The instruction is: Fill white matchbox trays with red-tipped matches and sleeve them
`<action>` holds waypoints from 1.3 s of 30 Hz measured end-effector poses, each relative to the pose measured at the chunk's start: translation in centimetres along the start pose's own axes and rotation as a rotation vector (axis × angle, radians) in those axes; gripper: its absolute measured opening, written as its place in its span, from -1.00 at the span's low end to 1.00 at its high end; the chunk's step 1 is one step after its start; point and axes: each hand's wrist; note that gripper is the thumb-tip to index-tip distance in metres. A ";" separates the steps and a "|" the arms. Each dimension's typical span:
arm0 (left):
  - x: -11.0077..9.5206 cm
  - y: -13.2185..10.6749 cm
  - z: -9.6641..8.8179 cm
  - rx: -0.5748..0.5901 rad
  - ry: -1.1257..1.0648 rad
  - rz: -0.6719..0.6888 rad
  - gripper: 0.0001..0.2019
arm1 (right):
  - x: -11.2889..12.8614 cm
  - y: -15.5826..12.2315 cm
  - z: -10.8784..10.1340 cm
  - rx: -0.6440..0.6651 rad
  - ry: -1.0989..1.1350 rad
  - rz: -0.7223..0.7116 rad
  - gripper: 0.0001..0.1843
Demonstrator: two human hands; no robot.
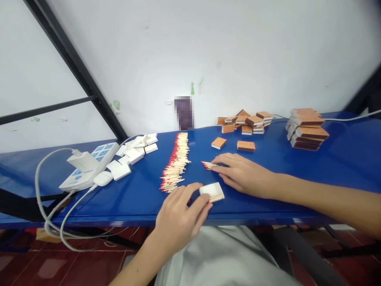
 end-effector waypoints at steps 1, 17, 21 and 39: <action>0.0 0.0 0.0 -0.004 -0.003 0.000 -0.88 | 0.0 0.0 0.0 0.000 0.003 0.000 -0.57; 0.0 -0.1 -0.1 0.004 -0.009 0.000 -0.87 | 0.0 0.0 0.0 0.004 0.095 0.044 -0.54; 0.1 -0.2 -0.1 0.009 -0.009 -0.002 -0.87 | 0.0 -0.1 0.0 0.015 0.096 0.048 -0.52; 0.1 -0.1 0.0 0.005 -0.003 0.000 -0.87 | 0.0 -0.2 0.3 -0.045 0.063 0.092 -0.54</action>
Point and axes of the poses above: each hand's wrist, its own y-axis towards the middle knuckle, its own z-axis out of the palm, x = y × z, and after that the axes turned 11 degrees about -z, right-handed
